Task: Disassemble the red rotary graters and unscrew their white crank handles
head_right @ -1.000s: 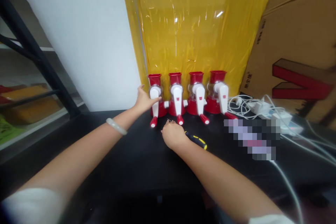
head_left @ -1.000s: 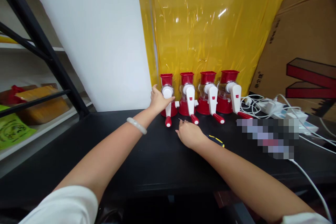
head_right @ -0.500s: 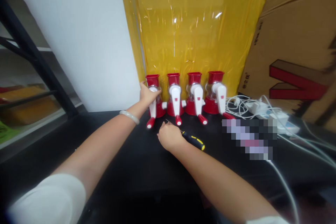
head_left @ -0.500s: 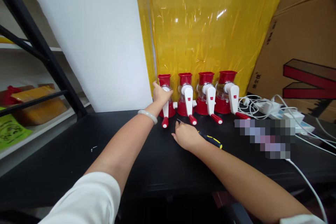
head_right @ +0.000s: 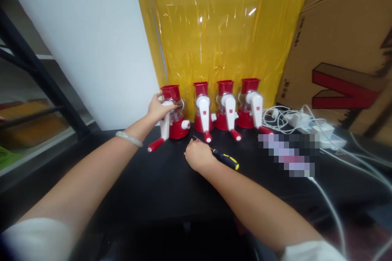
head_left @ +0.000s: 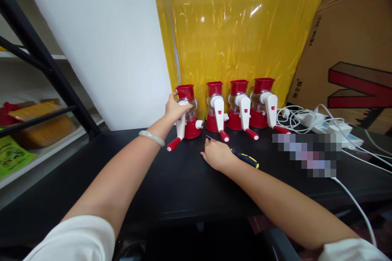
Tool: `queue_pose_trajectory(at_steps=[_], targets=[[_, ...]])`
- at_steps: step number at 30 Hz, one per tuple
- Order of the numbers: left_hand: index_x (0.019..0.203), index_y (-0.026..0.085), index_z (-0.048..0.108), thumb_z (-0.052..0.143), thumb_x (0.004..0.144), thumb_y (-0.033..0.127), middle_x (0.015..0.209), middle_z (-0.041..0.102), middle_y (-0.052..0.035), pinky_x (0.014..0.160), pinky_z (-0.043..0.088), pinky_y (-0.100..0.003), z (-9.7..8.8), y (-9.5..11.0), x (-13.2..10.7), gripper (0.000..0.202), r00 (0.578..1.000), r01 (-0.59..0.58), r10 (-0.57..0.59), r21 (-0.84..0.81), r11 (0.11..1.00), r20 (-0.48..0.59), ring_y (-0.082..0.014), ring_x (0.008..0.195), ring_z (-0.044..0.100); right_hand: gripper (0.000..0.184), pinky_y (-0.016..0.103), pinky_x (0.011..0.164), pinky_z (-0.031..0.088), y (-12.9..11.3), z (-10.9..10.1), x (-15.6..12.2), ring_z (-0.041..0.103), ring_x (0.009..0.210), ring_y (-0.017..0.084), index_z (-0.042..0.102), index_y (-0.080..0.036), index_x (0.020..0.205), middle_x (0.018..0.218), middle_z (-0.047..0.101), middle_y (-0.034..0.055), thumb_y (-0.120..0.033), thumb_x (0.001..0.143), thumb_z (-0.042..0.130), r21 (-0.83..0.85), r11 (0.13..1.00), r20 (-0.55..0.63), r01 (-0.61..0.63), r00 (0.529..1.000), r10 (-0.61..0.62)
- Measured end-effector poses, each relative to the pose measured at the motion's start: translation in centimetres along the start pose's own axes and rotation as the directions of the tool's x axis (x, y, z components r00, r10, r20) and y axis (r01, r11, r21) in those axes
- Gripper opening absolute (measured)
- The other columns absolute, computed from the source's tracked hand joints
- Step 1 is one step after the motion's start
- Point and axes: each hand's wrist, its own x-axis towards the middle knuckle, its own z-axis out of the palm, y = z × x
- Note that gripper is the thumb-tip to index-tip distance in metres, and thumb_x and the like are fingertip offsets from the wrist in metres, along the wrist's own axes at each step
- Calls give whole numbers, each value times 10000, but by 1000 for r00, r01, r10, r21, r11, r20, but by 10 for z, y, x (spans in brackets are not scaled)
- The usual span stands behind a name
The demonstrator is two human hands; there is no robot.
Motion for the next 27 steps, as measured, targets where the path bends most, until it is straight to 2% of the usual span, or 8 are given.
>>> queue_pose_trajectory(at_steps=[3, 5, 10, 15, 17, 20, 22, 27], targets=[[1327, 107, 465, 863, 502, 268, 1097, 676, -159, 854, 531, -401, -14, -6, 2, 930, 999, 1, 5, -124, 992, 48, -288, 974, 670, 546, 346, 806, 532, 0, 0, 0, 665, 1023, 295, 521, 39, 1330, 1102, 667, 272, -331, 932, 474, 5, 1000, 4, 2, 1000, -2], [1305, 103, 488, 853, 505, 238, 1048, 689, -141, 848, 535, -398, -25, -8, 2, 890, 995, 15, 7, -213, 977, 101, -264, 935, 676, 589, 350, 811, 529, -1, 0, 0, 663, 1026, 297, 459, 42, 1384, 1122, 657, 278, -335, 932, 472, 12, 1000, 2, -12, 1000, 12], [1314, 106, 508, 819, 546, 220, 944, 697, -98, 863, 532, -415, -52, -9, -4, 836, 971, 51, 29, -322, 945, 239, -215, 847, 682, 771, 346, 798, 529, -3, -5, -1, 656, 1056, 295, 126, -9, 1538, 1270, 584, 288, -360, 938, 460, 108, 993, -76, -41, 996, 49], [1350, 162, 488, 814, 547, 218, 997, 691, -89, 893, 531, -420, -70, -9, -11, 869, 898, 21, 144, -367, 930, 417, -242, 949, 681, 878, 371, 884, 510, -2, -7, -1, 615, 1158, 308, -72, -43, 1542, 1497, 348, 311, -408, 937, 448, 368, 930, -166, -8, 983, 74], [1351, 174, 480, 803, 553, 212, 1003, 692, -88, 896, 530, -416, -74, -8, -14, 862, 865, 30, 169, -385, 923, 473, -249, 966, 681, 918, 391, 993, 459, -1, -5, -1, 484, 1323, 313, -120, -54, 1536, 1567, 210, 292, -443, 931, 451, 474, 879, -233, 52, 970, 69], [1340, 180, 478, 798, 549, 205, 1022, 697, -88, 893, 529, -411, -77, -6, -20, 854, 833, 62, 178, -408, 911, 523, -250, 963, 688, 921, 411, 1140, 314, 0, -2, 0, 166, 1490, 279, -108, -59, 1539, 1615, 66, 236, -465, 927, 448, 543, 827, -346, 143, 936, 66], [1335, 187, 483, 798, 537, 202, 1047, 699, -95, 893, 529, -415, -78, -5, -23, 858, 810, 92, 177, -419, 903, 560, -257, 971, 690, 906, 422, 1169, 269, 0, -1, 0, 108, 1502, 255, -99, -74, 1544, 1619, 77, 216, -448, 928, 451, 560, 811, -383, 168, 921, 74], [1343, 229, 500, 804, 508, 195, 1167, 677, -133, 887, 534, -438, -80, -1, -28, 889, 754, 139, 179, -420, 897, 632, -297, 1024, 680, 897, 432, 1153, 309, 1, -5, -2, 234, 1475, 234, -156, -116, 1538, 1606, 176, 200, -358, 927, 456, 588, 777, -434, 224, 898, 70]])
